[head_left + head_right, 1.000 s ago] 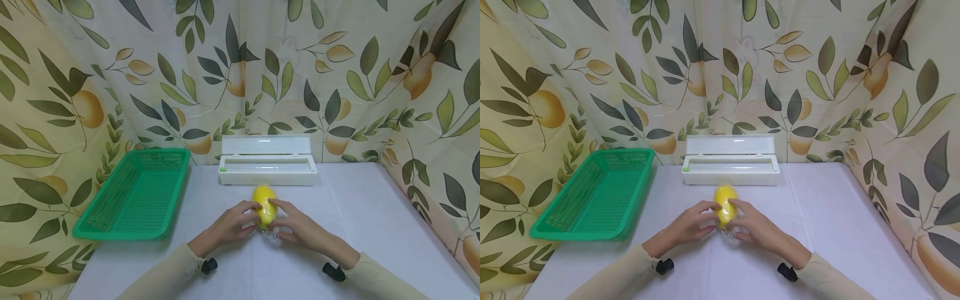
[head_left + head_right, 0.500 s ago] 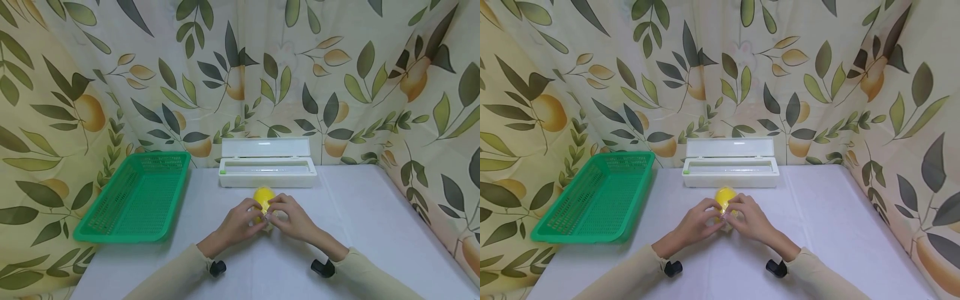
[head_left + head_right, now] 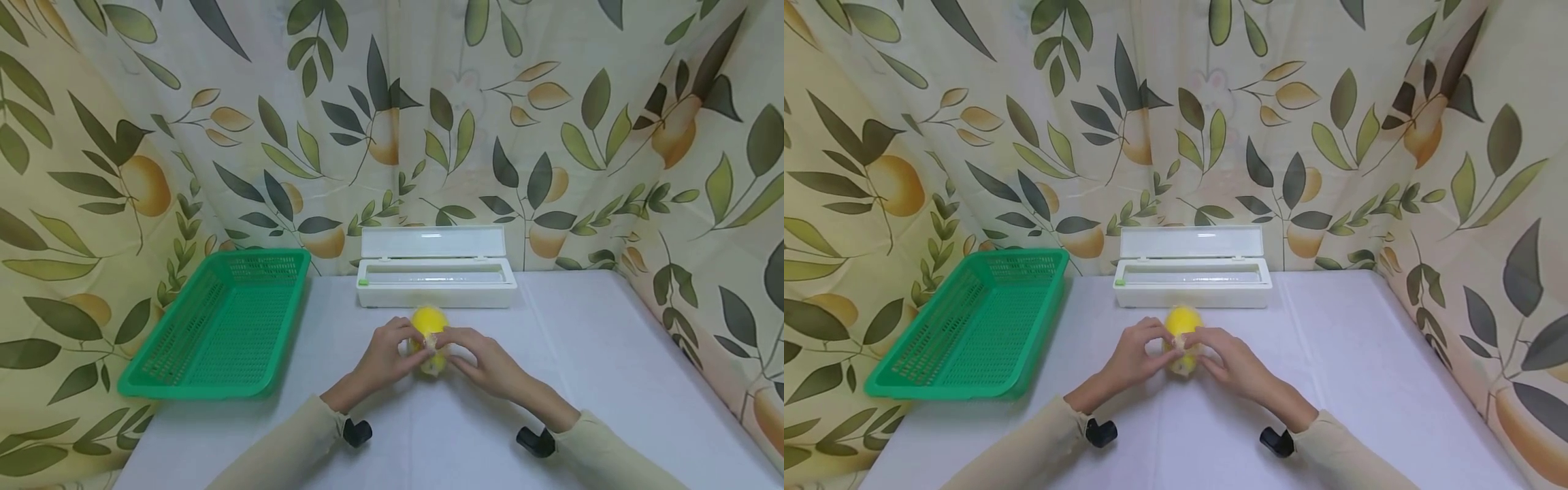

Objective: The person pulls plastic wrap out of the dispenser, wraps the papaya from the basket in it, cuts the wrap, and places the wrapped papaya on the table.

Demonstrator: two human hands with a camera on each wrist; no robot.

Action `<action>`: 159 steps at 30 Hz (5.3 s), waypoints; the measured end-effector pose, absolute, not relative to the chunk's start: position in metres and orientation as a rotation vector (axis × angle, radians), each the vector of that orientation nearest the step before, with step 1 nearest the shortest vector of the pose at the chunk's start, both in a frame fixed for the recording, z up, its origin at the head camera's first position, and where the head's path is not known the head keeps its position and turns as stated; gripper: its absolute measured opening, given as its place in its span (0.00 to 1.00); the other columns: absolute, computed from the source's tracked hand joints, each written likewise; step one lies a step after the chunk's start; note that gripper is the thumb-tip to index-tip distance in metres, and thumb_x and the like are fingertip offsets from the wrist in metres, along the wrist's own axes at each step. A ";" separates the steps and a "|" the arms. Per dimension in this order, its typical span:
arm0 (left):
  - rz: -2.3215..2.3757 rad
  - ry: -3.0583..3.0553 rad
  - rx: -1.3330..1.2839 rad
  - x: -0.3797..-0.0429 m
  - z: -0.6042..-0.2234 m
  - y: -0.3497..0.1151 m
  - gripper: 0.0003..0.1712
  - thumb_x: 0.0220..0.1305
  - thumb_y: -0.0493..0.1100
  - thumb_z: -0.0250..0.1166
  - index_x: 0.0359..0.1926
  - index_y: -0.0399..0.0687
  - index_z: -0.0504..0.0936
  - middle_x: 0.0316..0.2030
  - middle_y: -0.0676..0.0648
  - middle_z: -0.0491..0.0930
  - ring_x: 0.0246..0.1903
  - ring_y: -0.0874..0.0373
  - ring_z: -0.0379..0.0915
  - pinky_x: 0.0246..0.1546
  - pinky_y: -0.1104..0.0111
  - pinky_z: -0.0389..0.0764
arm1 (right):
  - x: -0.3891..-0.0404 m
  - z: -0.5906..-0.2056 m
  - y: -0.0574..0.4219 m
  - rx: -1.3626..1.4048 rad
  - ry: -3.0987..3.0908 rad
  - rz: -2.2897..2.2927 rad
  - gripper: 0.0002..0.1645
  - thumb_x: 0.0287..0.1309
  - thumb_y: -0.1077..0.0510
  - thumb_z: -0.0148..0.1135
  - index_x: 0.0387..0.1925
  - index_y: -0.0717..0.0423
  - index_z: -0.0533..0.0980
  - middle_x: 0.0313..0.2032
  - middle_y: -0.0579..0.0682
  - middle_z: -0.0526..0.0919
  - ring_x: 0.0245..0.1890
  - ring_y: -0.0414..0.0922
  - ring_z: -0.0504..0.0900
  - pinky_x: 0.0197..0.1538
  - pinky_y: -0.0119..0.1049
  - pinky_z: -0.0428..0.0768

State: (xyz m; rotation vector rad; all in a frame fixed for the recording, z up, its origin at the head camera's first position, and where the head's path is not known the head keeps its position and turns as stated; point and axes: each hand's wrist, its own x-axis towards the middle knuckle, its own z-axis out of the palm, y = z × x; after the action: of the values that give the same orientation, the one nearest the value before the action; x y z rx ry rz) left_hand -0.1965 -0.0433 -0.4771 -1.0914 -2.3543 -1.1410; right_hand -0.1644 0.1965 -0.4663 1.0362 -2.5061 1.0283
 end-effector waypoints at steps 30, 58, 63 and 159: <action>-0.988 -2.374 -1.175 -0.200 -0.483 -0.045 0.12 0.63 0.43 0.75 0.45 0.44 0.88 0.48 0.50 0.85 0.51 0.58 0.79 0.56 0.71 0.78 | -0.184 -0.484 0.179 0.814 -2.470 1.040 0.11 0.54 0.63 0.77 0.36 0.44 0.86 0.62 0.59 0.78 0.62 0.63 0.74 0.59 0.67 0.74; -1.435 -2.445 -0.966 -0.214 -0.484 -0.038 0.06 0.57 0.40 0.79 0.32 0.45 0.90 0.47 0.44 0.78 0.53 0.53 0.73 0.51 0.56 0.84 | -0.188 -0.483 0.183 0.756 -2.498 1.179 0.07 0.59 0.60 0.74 0.36 0.45 0.83 0.61 0.53 0.82 0.65 0.60 0.76 0.64 0.63 0.73; -1.505 -2.466 -0.917 -0.215 -0.483 -0.038 0.06 0.59 0.38 0.77 0.37 0.46 0.88 0.48 0.47 0.79 0.53 0.53 0.75 0.50 0.55 0.84 | -0.188 -0.483 0.184 0.686 -2.526 1.268 0.15 0.57 0.61 0.76 0.43 0.49 0.80 0.60 0.49 0.83 0.65 0.56 0.76 0.61 0.55 0.78; -1.154 -2.452 -0.814 -0.210 -0.465 -0.058 0.08 0.63 0.42 0.75 0.43 0.51 0.89 0.50 0.49 0.80 0.54 0.53 0.71 0.56 0.53 0.74 | -0.195 -0.454 0.202 0.725 -2.561 1.083 0.16 0.57 0.61 0.76 0.48 0.48 0.86 0.57 0.54 0.82 0.60 0.56 0.79 0.60 0.59 0.77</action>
State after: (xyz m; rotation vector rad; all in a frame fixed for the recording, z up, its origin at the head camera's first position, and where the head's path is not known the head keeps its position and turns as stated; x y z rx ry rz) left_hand -0.2100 -0.0577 -0.4651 -0.8139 -2.4520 -1.1542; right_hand -0.1951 0.2018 -0.4539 0.7251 -2.5606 1.0834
